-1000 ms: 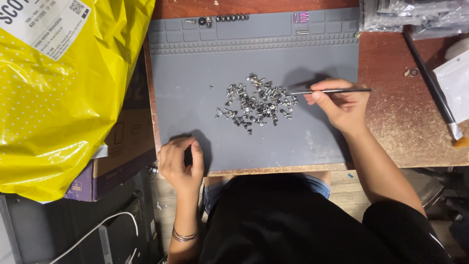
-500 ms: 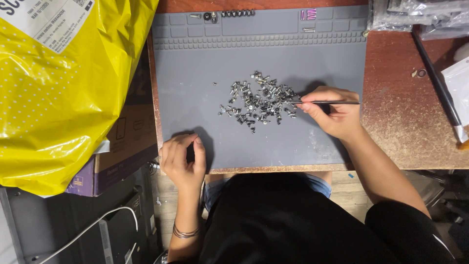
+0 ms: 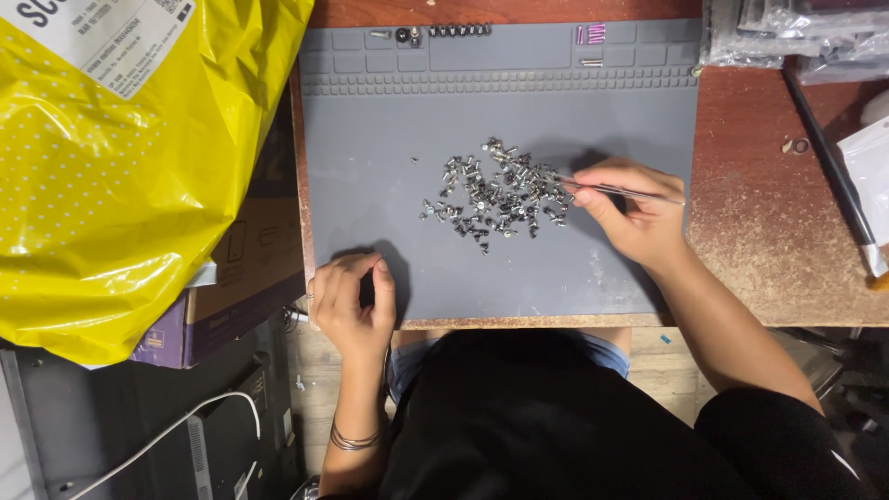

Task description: Using tweezers to sort small electronic screws from a central pile into individual storage slots on a silicone repair mat.

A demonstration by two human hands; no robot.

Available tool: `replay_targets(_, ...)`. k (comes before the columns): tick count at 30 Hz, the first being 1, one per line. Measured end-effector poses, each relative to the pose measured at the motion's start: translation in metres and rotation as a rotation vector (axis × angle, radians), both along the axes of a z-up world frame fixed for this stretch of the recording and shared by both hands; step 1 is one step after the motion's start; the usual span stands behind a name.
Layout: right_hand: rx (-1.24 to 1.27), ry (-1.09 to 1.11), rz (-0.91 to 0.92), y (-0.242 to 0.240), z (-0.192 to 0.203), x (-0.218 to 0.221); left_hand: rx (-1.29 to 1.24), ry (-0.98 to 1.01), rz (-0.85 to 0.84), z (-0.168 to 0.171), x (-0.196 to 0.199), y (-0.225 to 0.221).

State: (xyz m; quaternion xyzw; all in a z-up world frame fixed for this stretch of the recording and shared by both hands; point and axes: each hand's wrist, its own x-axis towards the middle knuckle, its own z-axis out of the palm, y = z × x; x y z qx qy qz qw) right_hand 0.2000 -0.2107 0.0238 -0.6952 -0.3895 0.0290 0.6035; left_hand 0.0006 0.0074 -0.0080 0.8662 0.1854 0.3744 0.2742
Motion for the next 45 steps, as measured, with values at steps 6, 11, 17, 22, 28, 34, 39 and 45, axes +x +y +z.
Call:
replay_targets(6,-0.049,-0.06,-0.002,0.02,0.0,0.0,0.004,-0.003,0.003,0.005,0.001,-0.001)
replay_targets(11,-0.116,-0.113,-0.075,0.019,-0.001,-0.002,0.005,-0.011,0.002,0.004,0.0,0.0)
replay_targets(17,-0.09,-0.108,-0.099,0.016,-0.01,-0.003,0.007,-0.007,-0.005,0.002,-0.001,0.0)
replay_targets(22,-0.07,-0.131,-0.074,0.018,-0.009,-0.003,-0.008,-0.005,0.004,0.004,0.0,-0.001)
replay_targets(28,-0.043,-0.196,-0.014,0.031,-0.003,-0.005,0.007,-0.008,-0.008,0.002,-0.001,0.0)
replay_targets(34,-0.046,-0.224,-0.025,0.022,-0.009,-0.002,0.001,-0.005,-0.006,0.004,-0.001,0.0)
replay_targets(39,-0.031,-0.242,-0.023,0.021,-0.009,-0.001,-0.004,0.0,-0.003,0.003,-0.002,0.0)
replay_targets(45,-0.037,-0.249,-0.006,0.021,-0.01,-0.002,-0.003,0.005,-0.002,0.004,-0.001,0.0)
